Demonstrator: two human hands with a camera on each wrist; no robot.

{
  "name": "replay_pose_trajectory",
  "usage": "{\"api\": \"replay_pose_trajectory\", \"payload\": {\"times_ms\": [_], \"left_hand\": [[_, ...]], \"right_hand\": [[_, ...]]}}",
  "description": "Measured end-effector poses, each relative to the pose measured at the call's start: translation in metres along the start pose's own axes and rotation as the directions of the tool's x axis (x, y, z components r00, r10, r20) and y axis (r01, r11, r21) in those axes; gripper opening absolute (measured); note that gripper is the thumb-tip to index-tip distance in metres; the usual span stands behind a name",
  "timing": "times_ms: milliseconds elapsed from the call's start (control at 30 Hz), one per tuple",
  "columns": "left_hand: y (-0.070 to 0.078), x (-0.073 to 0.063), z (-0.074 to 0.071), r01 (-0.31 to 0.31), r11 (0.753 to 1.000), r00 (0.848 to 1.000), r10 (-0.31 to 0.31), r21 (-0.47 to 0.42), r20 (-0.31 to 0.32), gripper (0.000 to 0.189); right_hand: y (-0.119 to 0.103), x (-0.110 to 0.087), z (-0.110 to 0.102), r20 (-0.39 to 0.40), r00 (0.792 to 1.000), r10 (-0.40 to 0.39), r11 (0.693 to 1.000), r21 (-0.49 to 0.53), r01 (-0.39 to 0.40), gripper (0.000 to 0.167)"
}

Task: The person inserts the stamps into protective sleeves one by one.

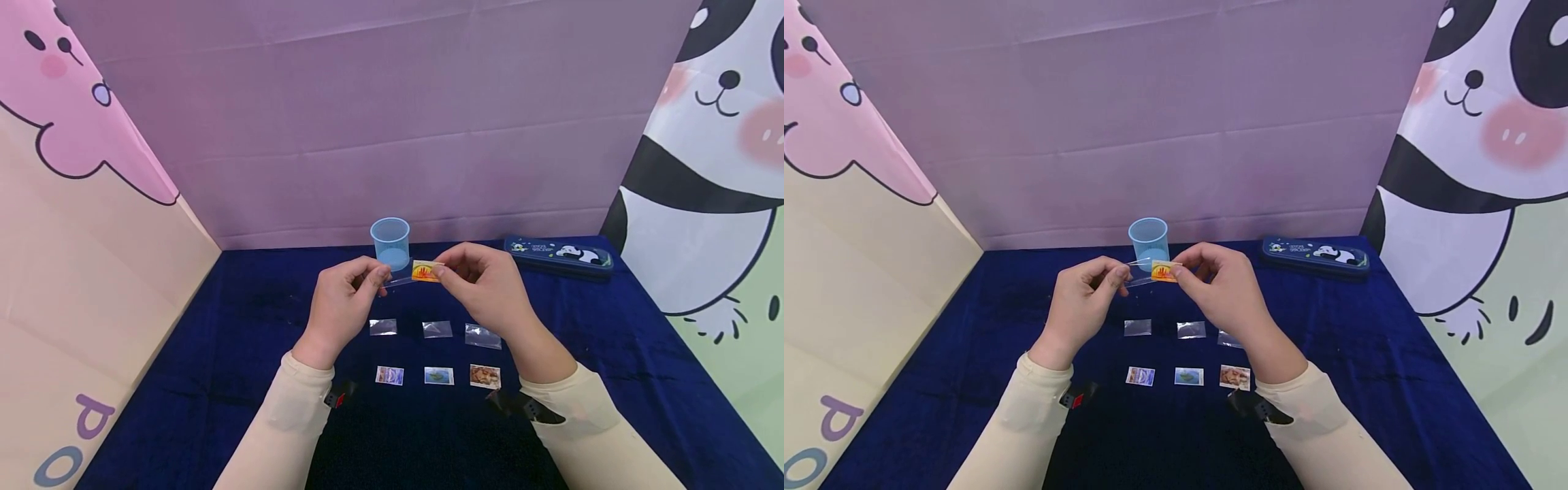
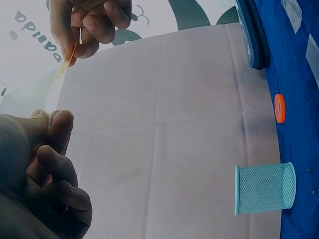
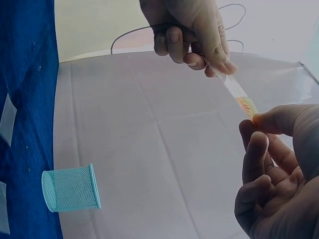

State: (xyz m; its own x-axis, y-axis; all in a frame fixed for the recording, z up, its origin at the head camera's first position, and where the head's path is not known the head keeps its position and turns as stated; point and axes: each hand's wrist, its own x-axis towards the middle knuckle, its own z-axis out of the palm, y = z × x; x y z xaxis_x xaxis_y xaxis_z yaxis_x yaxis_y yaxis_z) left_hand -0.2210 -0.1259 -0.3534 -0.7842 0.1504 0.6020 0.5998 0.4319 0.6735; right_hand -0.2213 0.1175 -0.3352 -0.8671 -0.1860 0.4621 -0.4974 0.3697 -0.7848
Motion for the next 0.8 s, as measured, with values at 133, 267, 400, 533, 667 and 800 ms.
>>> {"api": "replay_pose_trajectory", "payload": {"times_ms": [133, 267, 400, 533, 667, 800], "left_hand": [[-0.0003, -0.0001, -0.0003, -0.001, 1.000, 1.000, 0.001, 0.012, 0.001, 0.019], [-0.0008, 0.0000, -0.0003, -0.006, 1.000, 1.000, 0.006, 0.017, 0.001, 0.021], [-0.0015, 0.0000, 0.0003, -0.008, 1.000, 1.000, 0.008, 0.015, 0.000, 0.021], [-0.0018, -0.0002, 0.0006, -0.005, 1.000, 1.000, 0.005, 0.028, 0.003, 0.019], [-0.0014, -0.0002, 0.0005, 0.002, 0.999, 1.000, -0.003, 0.044, 0.016, 0.018], [-0.0004, -0.0001, 0.0004, 0.010, 0.999, 0.999, -0.012, 0.048, 0.040, 0.017]], "right_hand": [[0.0008, 0.0004, 0.0003, 0.002, 1.000, 0.003, 1.000, -0.011, -0.003, 0.009], [0.0016, 0.0007, 0.0002, 0.004, 1.000, 0.007, 1.000, -0.017, -0.007, 0.009], [0.0013, 0.0007, 0.0000, 0.011, 1.000, 0.009, 1.000, -0.016, -0.009, 0.009], [0.0009, 0.0006, -0.0002, 0.018, 1.000, 0.010, 1.000, -0.018, -0.010, 0.009], [0.0010, 0.0008, -0.0001, 0.022, 1.000, 0.006, 1.000, -0.018, -0.005, 0.010], [0.0009, 0.0008, 0.0004, 0.024, 1.000, -0.006, 1.000, -0.011, 0.006, 0.010]]}}
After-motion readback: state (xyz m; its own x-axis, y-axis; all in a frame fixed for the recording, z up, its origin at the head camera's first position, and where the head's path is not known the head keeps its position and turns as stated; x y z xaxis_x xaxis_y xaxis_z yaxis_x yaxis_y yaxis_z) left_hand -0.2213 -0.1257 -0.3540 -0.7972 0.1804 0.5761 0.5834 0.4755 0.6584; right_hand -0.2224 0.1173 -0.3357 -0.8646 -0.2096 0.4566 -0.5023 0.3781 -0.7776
